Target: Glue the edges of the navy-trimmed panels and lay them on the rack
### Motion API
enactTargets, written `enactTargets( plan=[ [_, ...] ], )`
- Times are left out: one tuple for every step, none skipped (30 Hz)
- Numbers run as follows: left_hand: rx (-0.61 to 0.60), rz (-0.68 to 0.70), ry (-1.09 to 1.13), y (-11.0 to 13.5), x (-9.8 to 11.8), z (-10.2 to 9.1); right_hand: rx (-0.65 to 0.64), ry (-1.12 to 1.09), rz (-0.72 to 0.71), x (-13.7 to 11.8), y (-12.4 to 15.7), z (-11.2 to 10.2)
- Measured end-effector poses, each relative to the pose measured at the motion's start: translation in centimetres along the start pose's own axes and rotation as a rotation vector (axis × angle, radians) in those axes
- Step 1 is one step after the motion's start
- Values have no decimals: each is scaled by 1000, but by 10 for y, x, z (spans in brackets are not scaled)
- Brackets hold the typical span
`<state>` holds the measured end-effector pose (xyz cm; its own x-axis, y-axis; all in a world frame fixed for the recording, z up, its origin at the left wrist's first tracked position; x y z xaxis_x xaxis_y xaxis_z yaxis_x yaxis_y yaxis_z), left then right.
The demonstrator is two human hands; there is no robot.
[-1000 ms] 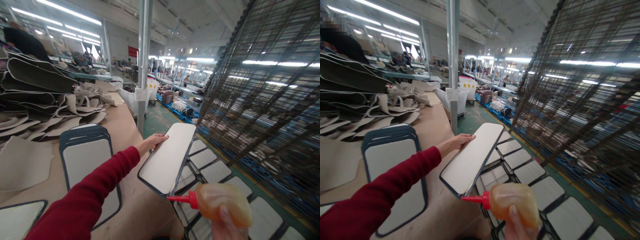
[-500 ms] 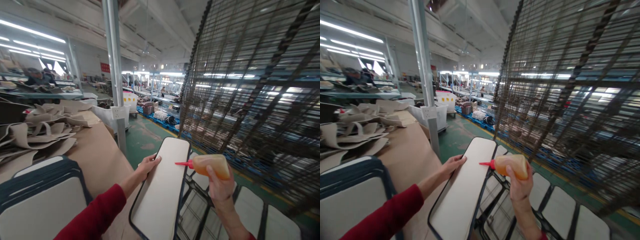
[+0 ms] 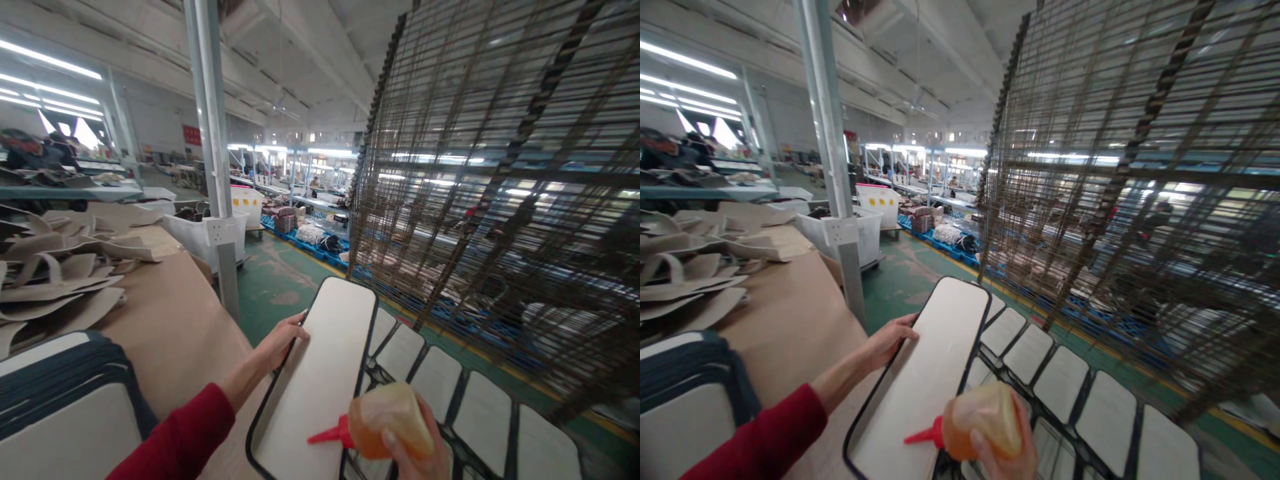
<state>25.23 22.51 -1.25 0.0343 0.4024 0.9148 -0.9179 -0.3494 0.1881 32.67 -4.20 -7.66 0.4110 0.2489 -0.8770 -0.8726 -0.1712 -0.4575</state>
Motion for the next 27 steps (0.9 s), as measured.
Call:
enactTargets(
  plan=[
    [-4, 17, -15, 2, 0, 3, 48, -17, 18, -4, -7, 0],
    [-17, 28, -32, 5, 0, 7, 111, -44, 26, -10, -21, 0],
    [-38, 31, -52, 9, 0, 13, 175, -91, 14, -18, -39, 1],
    [-63, 30, -70, 12, -1, 21, 228, -154, 4, -25, -60, 1],
    [-90, 26, -86, 15, -2, 29, 275, -171, -26, -32, -80, 1],
    [-114, 23, -98, 18, -4, 38, 296, -175, -42, -38, -97, 0],
    [-132, 23, -103, 20, -5, 46, 320, -176, -54, -41, -108, -2],
    [-139, 27, -99, 21, -6, 54, 327, -166, -60, -42, -113, -6],
    [-136, 30, -92, 21, -7, 60, 325, -158, -56, -40, -110, -11],
    [-128, 32, -82, 20, -8, 64, 306, -143, -41, -36, -100, -17],
    [-115, 30, -74, 18, -9, 67, 266, -126, -16, -32, -85, -23],
    [-100, 24, -68, 16, -9, 69, 224, -105, 10, -27, -68, -30],
    [-87, 19, -67, 15, -10, 71, 128, -55, 62, -22, -52, -35],
    [-81, 19, -72, 13, -10, 72, 52, -33, 90, -19, -40, -40],
    [-83, 25, -81, 13, -10, 74, 37, -24, 87, -18, -33, -46],
    [-94, 30, -93, 14, -10, 77, 57, -26, 77, -20, -32, -53],
    [-111, 33, -107, 15, -10, 81, 139, -42, 49, -23, -38, -60],
    [-132, 31, -119, 16, -10, 85, 251, -69, 19, -27, -47, -68],
    [-150, 24, -128, 18, -10, 90, 336, -105, 4, -32, -58, -75],
    [-160, 18, -131, 19, -11, 95, 371, -121, -15, -35, -69, -81],
    [-161, 15, -127, 20, -11, 99, 397, -133, -25, -38, -76, -86],
    [-154, 12, -117, 20, -12, 102, 398, -136, -26, -38, -77, -91],
    [-141, 6, -104, 19, -13, 103, 379, -130, -13, -37, -73, -95],
    [-126, -9, -91, 18, -15, 104, 346, -124, 16, -34, -64, -98],
    [-109, -31, -83, 16, -17, 104, 295, -113, 57, -30, -51, -100],
    [-96, -52, -81, 15, -19, 103, 238, -107, 111, -26, -38, -101],
    [-87, -65, -87, 14, -21, 102, 188, -108, 154, -23, -28, -102]
  ],
)
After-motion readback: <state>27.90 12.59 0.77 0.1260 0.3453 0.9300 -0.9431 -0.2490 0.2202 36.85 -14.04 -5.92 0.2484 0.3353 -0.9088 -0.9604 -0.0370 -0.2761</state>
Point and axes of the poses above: each hand's wrist, its own y-axis away from the middle knuckle, its own z-axis out of the palm, x = y × z, the point moved 3 cm from there along -y, towards the middle knuckle, and after that the axes turned 5 degrees about -x, right-handed, at the moved point
